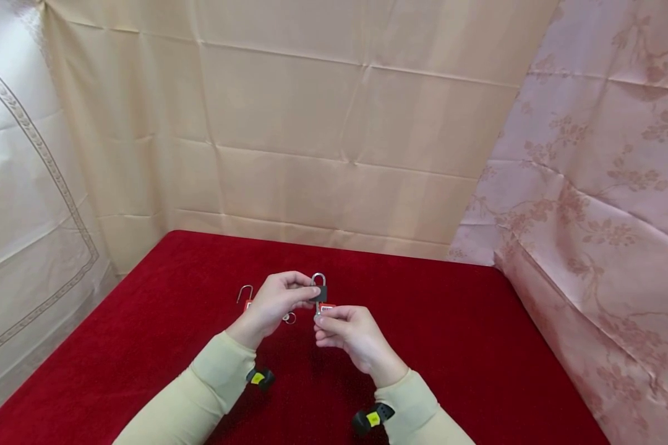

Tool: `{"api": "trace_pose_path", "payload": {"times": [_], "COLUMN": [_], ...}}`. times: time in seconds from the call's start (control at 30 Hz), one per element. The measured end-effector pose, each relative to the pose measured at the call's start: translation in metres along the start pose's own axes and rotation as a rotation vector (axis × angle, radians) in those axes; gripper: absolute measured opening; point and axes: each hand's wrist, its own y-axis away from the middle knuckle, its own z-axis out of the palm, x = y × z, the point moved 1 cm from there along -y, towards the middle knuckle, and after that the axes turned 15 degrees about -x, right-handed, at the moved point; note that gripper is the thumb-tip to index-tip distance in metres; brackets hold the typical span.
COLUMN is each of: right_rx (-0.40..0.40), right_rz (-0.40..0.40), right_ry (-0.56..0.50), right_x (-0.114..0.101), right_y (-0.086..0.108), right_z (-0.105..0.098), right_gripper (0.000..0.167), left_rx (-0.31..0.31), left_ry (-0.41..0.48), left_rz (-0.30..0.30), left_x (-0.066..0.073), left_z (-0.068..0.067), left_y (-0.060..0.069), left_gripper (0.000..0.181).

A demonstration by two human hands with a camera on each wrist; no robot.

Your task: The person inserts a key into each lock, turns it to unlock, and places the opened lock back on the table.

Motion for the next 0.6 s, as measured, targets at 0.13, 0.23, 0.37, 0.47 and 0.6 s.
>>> {"api": "trace_pose_path", "payload": {"times": [0.13, 0.23, 0.37, 0.47, 0.6], "right_rx": [0.007, 0.016, 0.028, 0.033, 0.033], "right_rz": [-0.002, -0.008, -0.009, -0.007, -0.015], "right_ry": [-0.010, -0.017, -0.019, -0.020, -0.028], "right_x": [0.0002, -0.0002, -0.0012, -0.0019, -0.0023], "right_y": [0.0004, 0.0007, 0.0012, 0.0018, 0.0019], "right_z": [0.0005, 0.0010, 0.0017, 0.0026, 0.0042], "right_gripper": [0.026, 0.029, 0.033, 0.034, 0.027], "left_rx": [0.008, 0.010, 0.005, 0.004, 0.007], "left_ry": [0.018, 0.031, 0.044, 0.053, 0.058], "left_rz": [0.013, 0.027, 0.027, 0.023, 0.024], "left_x": [-0.0002, 0.0002, 0.0004, 0.0003, 0.0003], "left_z": [-0.0006, -0.0012, -0.0009, -0.0003, 0.0003], "left_y": [-0.0010, -0.0015, -0.0016, -0.0014, -0.0011], "left_gripper": [0.022, 0.022, 0.021, 0.021, 0.020]}}
